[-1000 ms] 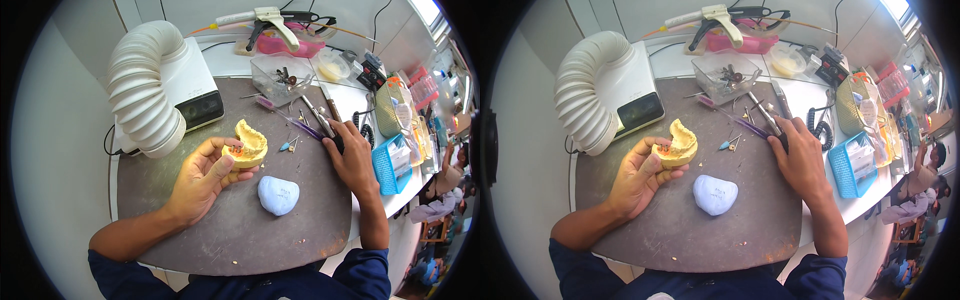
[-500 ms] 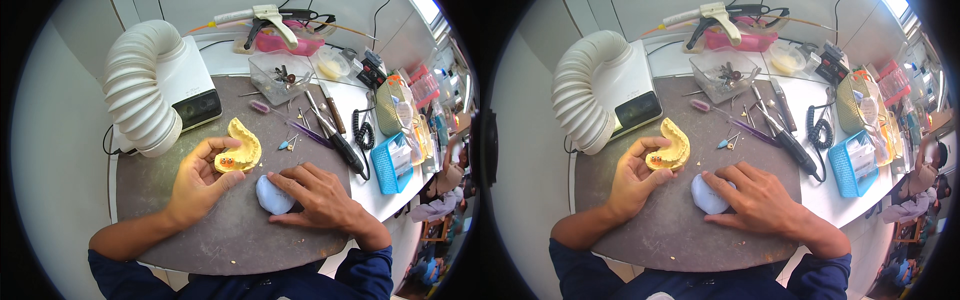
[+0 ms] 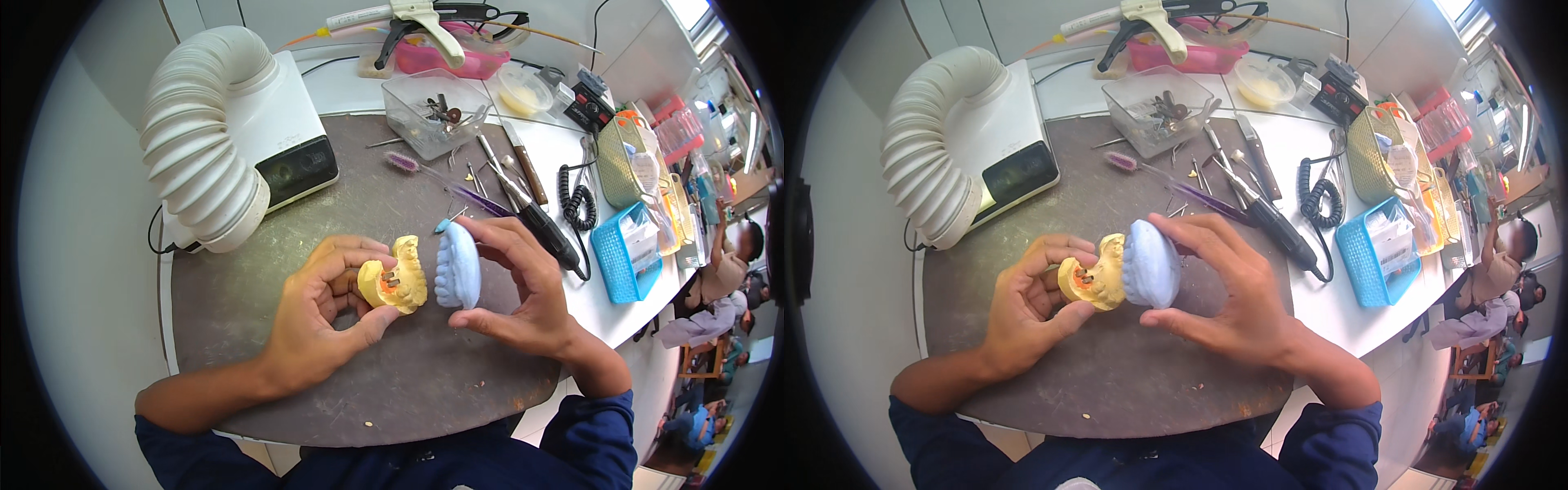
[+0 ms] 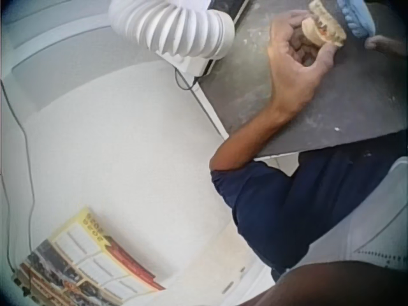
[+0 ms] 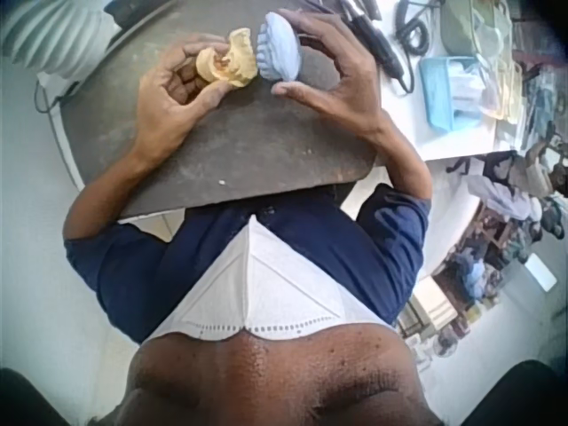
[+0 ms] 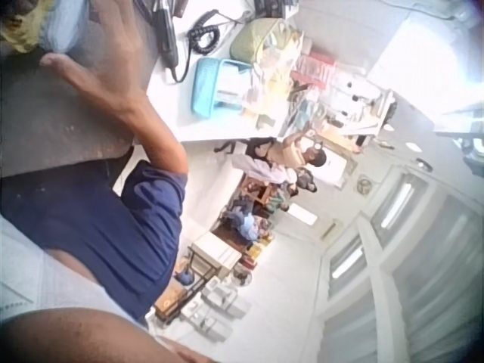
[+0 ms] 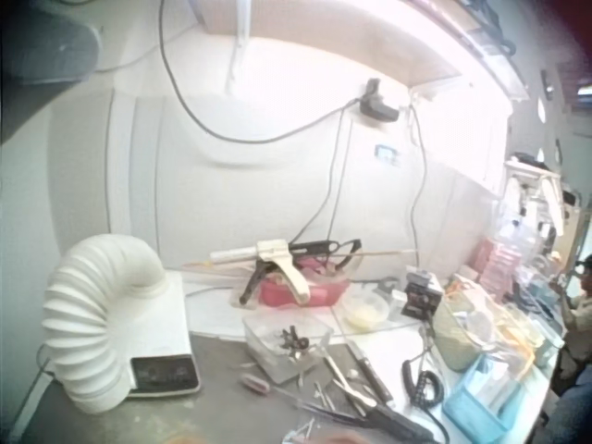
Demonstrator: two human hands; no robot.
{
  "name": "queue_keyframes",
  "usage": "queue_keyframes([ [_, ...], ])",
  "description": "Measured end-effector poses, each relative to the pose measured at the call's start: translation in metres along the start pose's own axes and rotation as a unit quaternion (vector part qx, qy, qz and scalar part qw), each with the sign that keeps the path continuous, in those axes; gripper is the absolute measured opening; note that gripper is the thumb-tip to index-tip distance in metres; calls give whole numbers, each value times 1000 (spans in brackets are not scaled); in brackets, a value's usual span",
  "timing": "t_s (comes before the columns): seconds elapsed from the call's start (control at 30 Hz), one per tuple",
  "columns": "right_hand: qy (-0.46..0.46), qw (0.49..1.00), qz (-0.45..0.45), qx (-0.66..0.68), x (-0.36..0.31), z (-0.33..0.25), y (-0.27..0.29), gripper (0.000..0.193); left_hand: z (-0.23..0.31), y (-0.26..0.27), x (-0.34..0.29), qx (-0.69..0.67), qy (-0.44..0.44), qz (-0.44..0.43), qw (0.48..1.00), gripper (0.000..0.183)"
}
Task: The person uses a rotary grinding tool with a disc attachment to smooth the surface of a yellow dental cast. They hold the cast in their left hand and the tool in their right, generating sparks as they work on the inner contours. The person briefly sets the tool down to inspect the fit of the yellow cast against a blue counterpart before resuming the grinding process.
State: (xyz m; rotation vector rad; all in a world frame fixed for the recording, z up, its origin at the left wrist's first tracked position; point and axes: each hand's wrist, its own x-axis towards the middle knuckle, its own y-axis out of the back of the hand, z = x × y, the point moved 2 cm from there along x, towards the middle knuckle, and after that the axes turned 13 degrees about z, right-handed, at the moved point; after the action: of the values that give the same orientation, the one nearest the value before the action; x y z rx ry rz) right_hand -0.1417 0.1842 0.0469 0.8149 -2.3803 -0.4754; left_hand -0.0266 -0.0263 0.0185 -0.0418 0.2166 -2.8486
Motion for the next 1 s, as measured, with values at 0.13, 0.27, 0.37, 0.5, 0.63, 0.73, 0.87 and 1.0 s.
queue_keyframes([
  [0.13, 23, 999, -28, -14, 0, -6, -8, 80, 1, 2, -1, 22, 46, -59, 997, 45],
  [0.27, 12, 999, -34, 23, -2, -3, -15, 77, -1, 1, -2, -2, 59, -55, 997, 49],
  [0.37, 13, 998, -39, 39, -1, -4, -18, 77, 0, -2, -2, -47, 82, -32, 995, 50],
  [0.5, -17, 996, -23, 80, -4, 1, -23, 78, -4, -1, -2, -56, 65, -24, 996, 53],
  [0.63, -48, 992, -13, 120, -7, 4, -26, 80, -3, -2, -4, -28, 33, 0, 999, 64],
  [0.73, -68, 987, 4, 145, -7, 7, -28, 81, -3, -7, -6, -27, 5, 11, 1000, 68],
  [0.87, -88, 980, 34, 173, -8, 13, -29, 81, -5, -12, -1, -43, 17, 33, 998, 68],
  [1.0, -119, 977, 23, 174, -3, 13, -22, 80, 4, -18, 8, -28, 38, 42, 998, 62],
])
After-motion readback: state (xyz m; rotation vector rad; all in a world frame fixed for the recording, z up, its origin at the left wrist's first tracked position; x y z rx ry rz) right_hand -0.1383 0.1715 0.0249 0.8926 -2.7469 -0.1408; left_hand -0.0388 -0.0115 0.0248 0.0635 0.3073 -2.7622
